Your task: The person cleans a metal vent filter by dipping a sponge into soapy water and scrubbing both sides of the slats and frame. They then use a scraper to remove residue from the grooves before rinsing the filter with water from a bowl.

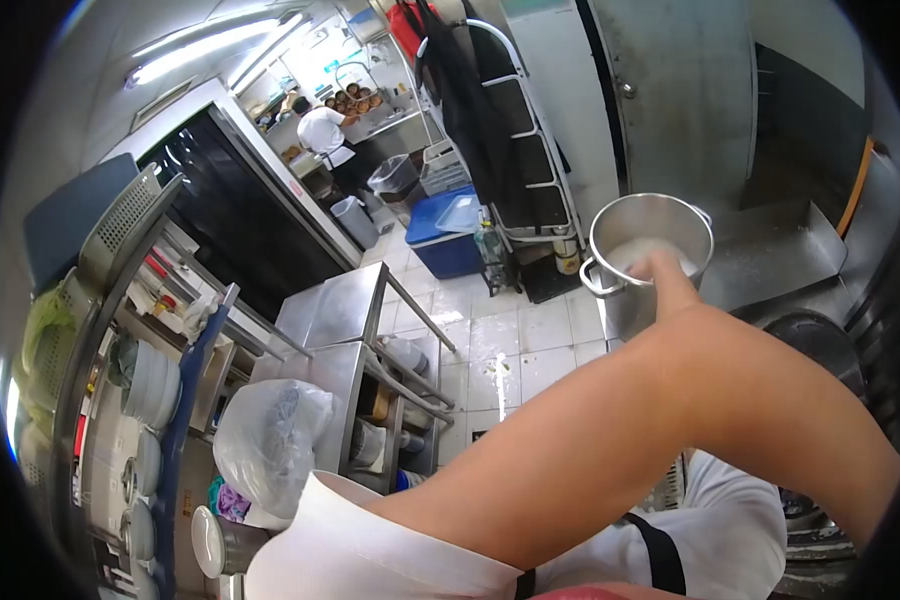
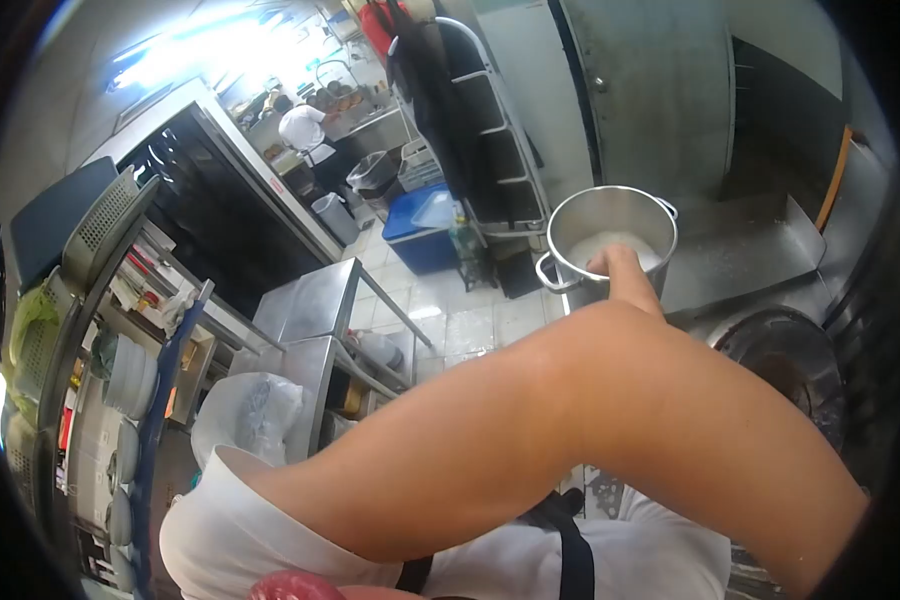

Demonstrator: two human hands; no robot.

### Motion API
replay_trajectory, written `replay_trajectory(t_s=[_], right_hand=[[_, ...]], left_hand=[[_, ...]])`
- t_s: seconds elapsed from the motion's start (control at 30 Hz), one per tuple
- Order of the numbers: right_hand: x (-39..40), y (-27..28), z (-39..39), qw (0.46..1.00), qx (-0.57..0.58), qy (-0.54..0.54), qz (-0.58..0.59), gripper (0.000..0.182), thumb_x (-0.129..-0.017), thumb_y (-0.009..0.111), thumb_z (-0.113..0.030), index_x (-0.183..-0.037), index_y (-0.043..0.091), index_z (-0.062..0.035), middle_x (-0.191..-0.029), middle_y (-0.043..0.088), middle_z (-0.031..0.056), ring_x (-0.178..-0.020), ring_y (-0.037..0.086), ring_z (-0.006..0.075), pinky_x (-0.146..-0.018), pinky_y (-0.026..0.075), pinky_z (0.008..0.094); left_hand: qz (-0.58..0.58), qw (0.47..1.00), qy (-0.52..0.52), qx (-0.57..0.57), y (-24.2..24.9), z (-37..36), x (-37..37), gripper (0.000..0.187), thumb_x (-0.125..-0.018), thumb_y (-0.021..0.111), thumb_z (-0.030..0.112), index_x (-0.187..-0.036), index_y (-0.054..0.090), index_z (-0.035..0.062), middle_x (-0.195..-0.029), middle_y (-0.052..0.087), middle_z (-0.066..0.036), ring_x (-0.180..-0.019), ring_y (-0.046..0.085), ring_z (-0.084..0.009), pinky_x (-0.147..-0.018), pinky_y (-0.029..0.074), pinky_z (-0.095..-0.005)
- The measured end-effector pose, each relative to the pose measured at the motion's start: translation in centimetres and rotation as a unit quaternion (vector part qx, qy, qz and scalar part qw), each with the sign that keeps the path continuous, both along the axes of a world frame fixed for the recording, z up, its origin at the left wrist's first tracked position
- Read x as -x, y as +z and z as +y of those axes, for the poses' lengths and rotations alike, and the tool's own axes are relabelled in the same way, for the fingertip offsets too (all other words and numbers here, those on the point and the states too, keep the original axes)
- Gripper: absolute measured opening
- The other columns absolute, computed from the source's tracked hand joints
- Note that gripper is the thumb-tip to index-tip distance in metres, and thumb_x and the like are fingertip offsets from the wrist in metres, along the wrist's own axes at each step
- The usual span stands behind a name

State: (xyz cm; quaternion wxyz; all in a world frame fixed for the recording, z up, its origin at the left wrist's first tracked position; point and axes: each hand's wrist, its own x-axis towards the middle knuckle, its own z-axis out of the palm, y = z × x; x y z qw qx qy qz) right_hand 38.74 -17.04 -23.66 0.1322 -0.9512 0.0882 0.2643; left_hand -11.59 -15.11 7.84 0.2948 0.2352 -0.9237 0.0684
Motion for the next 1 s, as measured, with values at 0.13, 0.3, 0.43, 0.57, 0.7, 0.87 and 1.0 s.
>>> replay_trajectory(t_s=[0.13,0.3,0.43,0.57,0.7,0.87,1.0], right_hand=[[2.7,1.5,-0.2,0.997,0.041,-0.027,-0.052,0.053,-0.082,0.063,-0.047,-0.128,0.069,-0.0216,-0.142,0.059,0.0102,-0.131,0.055,0.0285,-0.106,0.046,0.0403],[6.0,5.3,-0.6,0.999,0.008,-0.017,0.036,0.062,-0.083,0.059,-0.056,-0.134,0.065,-0.0201,-0.147,0.055,0.0059,-0.137,0.049,0.0270,-0.115,0.036,0.0385],[2.3,0.2,-2.2,1.000,0.023,0.014,-0.004,0.060,-0.078,0.066,-0.049,-0.130,0.067,-0.0193,-0.141,0.059,0.0095,-0.132,0.052,0.0280,-0.111,0.039,0.0354],[-0.1,-2.9,-2.7,0.999,0.034,0.020,-0.011,0.061,-0.079,0.065,-0.049,-0.132,0.065,-0.0194,-0.144,0.056,0.0093,-0.133,0.051,0.0286,-0.111,0.039,0.0362],[1.8,0.2,-1.7,0.999,0.030,-0.008,-0.025,0.061,-0.079,0.064,-0.052,-0.130,0.067,-0.0191,-0.145,0.055,0.0103,-0.134,0.051,0.0292,-0.112,0.039,0.0377],[-0.5,-3.6,-2.1,0.999,0.042,0.001,-0.026,0.060,-0.074,0.072,-0.048,-0.126,0.070,-0.0191,-0.142,0.059,0.0111,-0.132,0.053,0.0278,-0.110,0.041,0.0373],[0.3,-2.1,-3.0,0.996,0.013,-0.059,-0.073,0.054,-0.070,0.077,-0.042,-0.117,0.074,-0.0142,-0.130,0.067,0.0125,-0.123,0.060,0.0292,-0.103,0.048,0.0385]], left_hand=[[0.006,0.999,-0.038,-0.001,0.2,-1.6,-1.0,0.024,-0.093,0.055,0.026,-0.110,0.067,0.0138,-0.107,0.068,-0.018,-0.101,0.068,-0.0363,-0.083,0.055,-0.0467],[-0.002,1.000,-0.020,0.019,0.2,-1.1,-0.3,0.023,-0.093,0.054,0.026,-0.107,0.067,0.0135,-0.105,0.068,-0.018,-0.097,0.069,-0.0369,-0.080,0.056,-0.0474],[0.009,0.999,-0.022,0.039,-0.2,-1.4,-0.2,0.021,-0.093,0.054,0.026,-0.104,0.067,0.0138,-0.104,0.069,-0.017,-0.096,0.070,-0.0366,-0.080,0.056,-0.0474],[-0.052,0.998,0.017,0.039,-0.6,-2.3,0.0,0.029,-0.100,0.044,0.030,-0.127,0.051,0.0223,-0.118,0.065,-0.015,-0.103,0.067,-0.0339,-0.082,0.054,-0.0467],[-0.048,0.998,-0.007,0.044,-1.1,-3.2,0.6,0.040,-0.104,0.038,0.032,-0.144,0.042,0.0285,-0.129,0.063,-0.014,-0.109,0.065,-0.0327,-0.085,0.053,-0.0470],[-0.032,0.999,0.006,0.027,-0.5,-2.3,0.4,0.031,-0.100,0.044,0.028,-0.128,0.052,0.0185,-0.121,0.066,-0.016,-0.106,0.067,-0.0341,-0.085,0.054,-0.0473],[-0.017,1.000,0.001,0.013,0.0,-0.9,0.8,0.027,-0.096,0.048,0.025,-0.116,0.060,0.0105,-0.114,0.068,-0.018,-0.103,0.068,-0.0352,-0.084,0.055,-0.0475]])
